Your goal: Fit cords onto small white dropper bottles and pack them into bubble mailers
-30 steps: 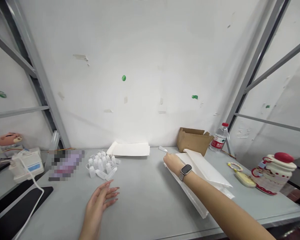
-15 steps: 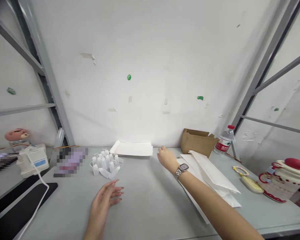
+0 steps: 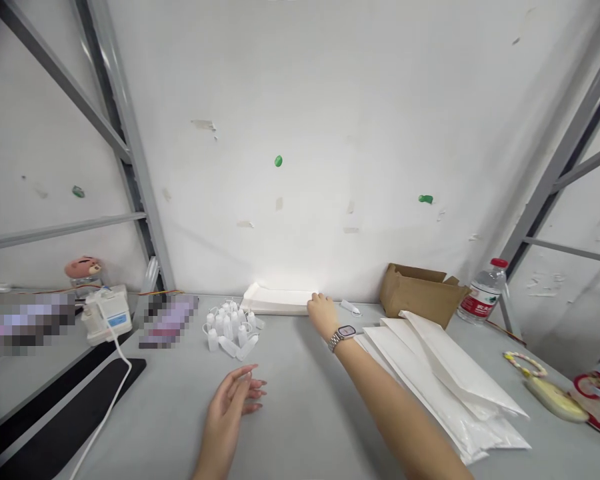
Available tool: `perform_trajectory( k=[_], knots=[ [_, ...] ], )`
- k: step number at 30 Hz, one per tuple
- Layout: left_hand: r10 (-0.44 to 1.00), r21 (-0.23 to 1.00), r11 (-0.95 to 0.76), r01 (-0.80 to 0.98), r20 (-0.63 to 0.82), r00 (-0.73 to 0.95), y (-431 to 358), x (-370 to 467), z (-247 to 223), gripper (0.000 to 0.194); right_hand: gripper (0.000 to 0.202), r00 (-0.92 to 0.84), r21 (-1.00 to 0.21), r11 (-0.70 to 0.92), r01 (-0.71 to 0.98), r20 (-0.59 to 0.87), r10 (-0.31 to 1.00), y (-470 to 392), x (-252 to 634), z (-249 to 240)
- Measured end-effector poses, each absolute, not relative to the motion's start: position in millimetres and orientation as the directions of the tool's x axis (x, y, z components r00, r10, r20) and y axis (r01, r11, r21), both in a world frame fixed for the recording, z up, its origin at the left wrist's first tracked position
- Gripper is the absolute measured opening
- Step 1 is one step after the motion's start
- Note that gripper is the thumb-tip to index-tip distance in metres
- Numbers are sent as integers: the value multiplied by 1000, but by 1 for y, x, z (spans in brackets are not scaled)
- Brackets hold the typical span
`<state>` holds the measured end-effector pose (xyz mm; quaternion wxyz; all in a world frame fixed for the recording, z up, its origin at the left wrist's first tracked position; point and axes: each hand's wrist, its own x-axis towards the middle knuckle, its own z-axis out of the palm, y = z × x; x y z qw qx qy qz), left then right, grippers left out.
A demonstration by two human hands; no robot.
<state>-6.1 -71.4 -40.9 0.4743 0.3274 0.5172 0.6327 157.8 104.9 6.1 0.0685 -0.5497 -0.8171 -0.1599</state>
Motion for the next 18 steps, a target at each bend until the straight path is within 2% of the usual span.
perform_trajectory(
  k=[3,6,8,10,13,15,17,18],
  knots=[
    [941,966,-27,-257,-62,-332,-71,-6,-41,41,26,-357,163,318,934,366,860,90,171,20],
    [942,960,-59,-274,-38,-334,-70,-3,-40,45,32,-309,85,305,948,466,829,56,178,34],
    [940,935,-127,-332,6,-342,-70,-1,-38,52,29,-304,-78,428,900,592,746,23,179,41],
    [939,873,-216,-437,63,-338,-70,1,-34,69,24,-422,-75,597,799,637,645,-15,177,42],
    [957,750,-254,-611,104,-271,-73,-1,-26,94,21,-696,112,777,619,538,476,-68,170,37],
    [969,693,-225,-684,86,-232,-75,-4,-19,95,20,-821,190,845,500,416,391,-92,164,33],
    [978,662,-173,-729,26,-209,-76,-9,-14,89,18,-875,146,901,409,341,342,-102,160,33],
    [980,653,-132,-746,-27,-197,-77,-11,-13,83,15,-880,64,921,384,329,343,-101,159,35]
  ],
)
